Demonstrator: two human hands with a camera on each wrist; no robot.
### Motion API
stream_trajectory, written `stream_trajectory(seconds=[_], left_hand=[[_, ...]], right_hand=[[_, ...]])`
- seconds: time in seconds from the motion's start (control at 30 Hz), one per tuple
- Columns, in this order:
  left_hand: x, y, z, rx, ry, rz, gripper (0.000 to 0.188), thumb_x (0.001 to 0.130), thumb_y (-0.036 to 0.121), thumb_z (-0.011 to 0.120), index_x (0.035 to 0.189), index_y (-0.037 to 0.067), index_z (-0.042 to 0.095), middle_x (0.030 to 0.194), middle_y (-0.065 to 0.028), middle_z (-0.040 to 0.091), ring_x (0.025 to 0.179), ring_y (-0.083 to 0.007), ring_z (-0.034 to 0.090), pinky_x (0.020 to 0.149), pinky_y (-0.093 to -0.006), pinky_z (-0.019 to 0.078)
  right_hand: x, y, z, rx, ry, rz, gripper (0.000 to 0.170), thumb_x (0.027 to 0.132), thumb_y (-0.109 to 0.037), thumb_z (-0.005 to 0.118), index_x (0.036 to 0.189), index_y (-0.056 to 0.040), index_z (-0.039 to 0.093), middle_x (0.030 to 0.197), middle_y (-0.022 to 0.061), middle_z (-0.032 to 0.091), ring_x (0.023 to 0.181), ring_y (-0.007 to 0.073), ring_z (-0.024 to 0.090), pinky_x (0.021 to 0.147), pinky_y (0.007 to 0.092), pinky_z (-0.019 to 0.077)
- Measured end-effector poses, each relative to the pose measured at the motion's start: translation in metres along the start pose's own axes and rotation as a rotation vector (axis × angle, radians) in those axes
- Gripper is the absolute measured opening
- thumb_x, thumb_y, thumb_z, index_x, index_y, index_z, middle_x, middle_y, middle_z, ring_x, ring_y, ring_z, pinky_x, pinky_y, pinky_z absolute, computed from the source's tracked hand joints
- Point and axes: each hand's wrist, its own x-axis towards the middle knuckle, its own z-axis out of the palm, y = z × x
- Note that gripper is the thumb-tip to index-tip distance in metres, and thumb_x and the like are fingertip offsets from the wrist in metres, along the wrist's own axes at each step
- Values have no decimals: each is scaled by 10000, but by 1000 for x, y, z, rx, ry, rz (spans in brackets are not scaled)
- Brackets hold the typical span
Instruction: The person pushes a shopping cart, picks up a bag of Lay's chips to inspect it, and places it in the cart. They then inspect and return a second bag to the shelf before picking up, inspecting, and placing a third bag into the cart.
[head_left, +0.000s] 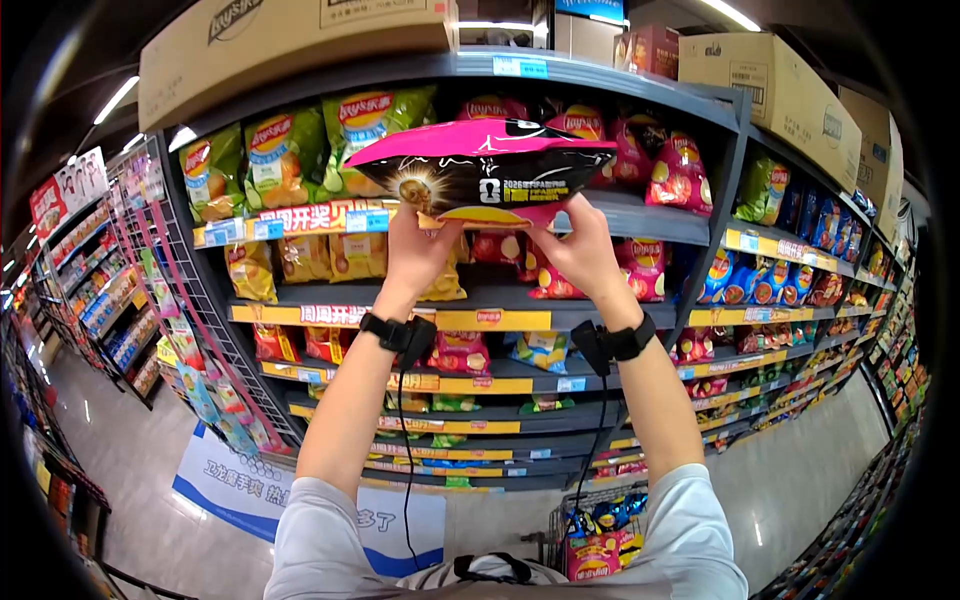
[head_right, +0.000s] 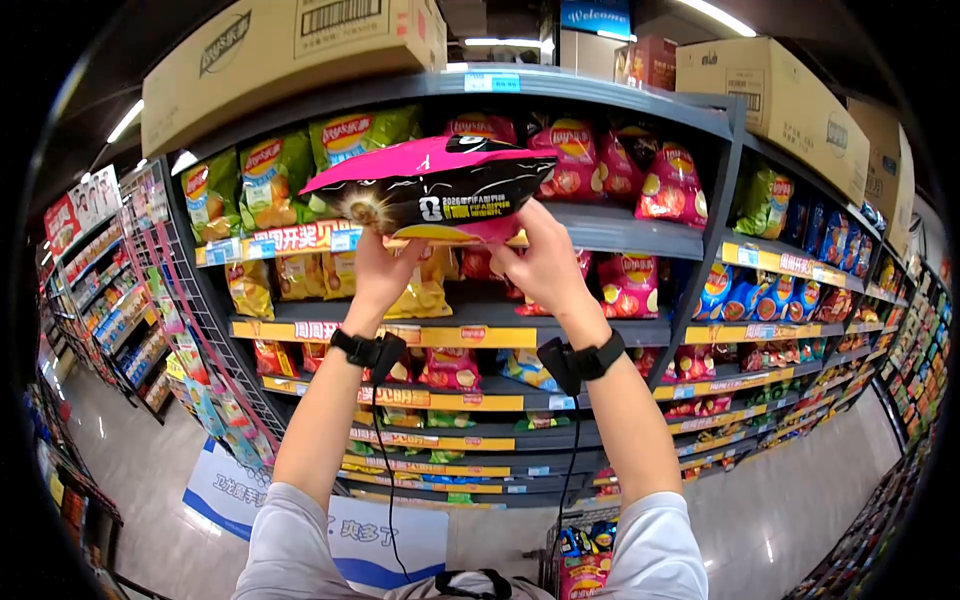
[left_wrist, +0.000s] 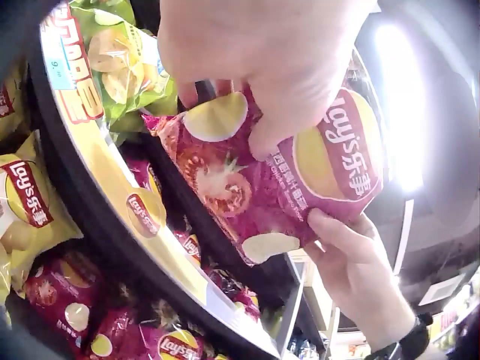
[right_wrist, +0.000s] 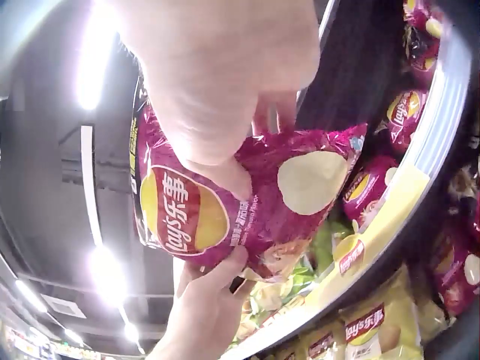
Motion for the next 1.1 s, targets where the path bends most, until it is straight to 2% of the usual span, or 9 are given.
stream_trajectory(seconds=[0.17, 0.23, 0.27, 0.47, 0.53, 0.63, 0.83, 1.0, 1.1], left_hand=[[33, -36, 23, 55, 50, 132, 335, 814, 45, 696, 1105, -23, 544, 982, -188, 659, 965, -343, 644, 822, -381, 490], [40, -42, 31, 63, -11, -46, 431, 843, 63, 674, 1203, -24, 454, 1017, -217, 641, 990, -358, 635, 856, -407, 486], [38, -42, 34, 82, -8, 37, 497, 885, 92, 658, 1263, -19, 355, 1116, -230, 603, 1024, -331, 623, 897, -386, 474], [44, -52, 43, 205, 12, 85, 545, 952, 177, 593, 1372, -3, 297, 1266, -264, 528, 1176, -375, 550, 985, -418, 436], [52, -57, 44, 228, 24, 149, 549, 974, 244, 561, 1413, 27, 313, 1284, -264, 528, 1156, -390, 558, 975, -431, 444], [59, -69, 45, 319, -74, -41, 564, 979, 346, 527, 1444, 75, 359, 1182, -265, 586, 1067, -426, 587, 914, -470, 478], [72, -94, 49, 325, -135, -116, 587, 988, 383, 494, 1466, 75, 350, 1183, -292, 572, 1071, -446, 576, 917, -471, 477], [71, -101, 58, 360, -100, -109, 571, 999, 380, 472, 1466, 73, 353, 1176, -303, 564, 1060, -461, 570, 908, -478, 476], [70, -103, 58, 351, -68, -73, 578, 1004, 356, 473, 1469, 44, 330, 1219, -319, 523, 1074, -475, 549, 923, -485, 465]], right_hand=[[31, 61, 18, -80, 71, 76, 333, 755, -24, 713, 1064, 24, 599, 953, 202, 677, 869, 343, 663, 770, 361, 514], [37, 80, 27, 95, 95, 89, 307, 783, -72, 725, 1048, 31, 609, 932, 163, 699, 830, 262, 674, 771, 346, 513], [41, 83, 29, 188, 97, 153, 308, 811, -124, 718, 1056, 27, 608, 951, 127, 707, 871, 214, 669, 791, 341, 510], [61, 104, 47, 146, 155, 327, 307, 904, -252, 657, 994, 1, 509, 863, 112, 641, 783, 169, 597, 729, 330, 489], [66, 111, 52, 108, 189, 328, 352, 910, -316, 657, 967, -9, 493, 822, 129, 628, 749, 210, 602, 710, 353, 490], [72, 124, 57, -59, 211, 454, 468, 898, -467, 637, 920, -30, 473, 829, 201, 635, 776, 351, 636, 705, 421, 492], [74, 117, 74, -102, 208, 540, 447, 945, -458, 554, 1029, -29, 461, 915, 269, 652, 881, 451, 634, 765, 482, 491], [58, 132, 92, -215, 260, 398, 481, 959, -432, 522, 1200, -21, 456, 1107, 305, 625, 1010, 491, 594, 854, 523, 467], [54, 130, 86, -163, 181, 338, 580, 939, -453, 556, 1258, 19, 450, 1223, 297, 579, 1112, 459, 562, 921, 476, 452]])
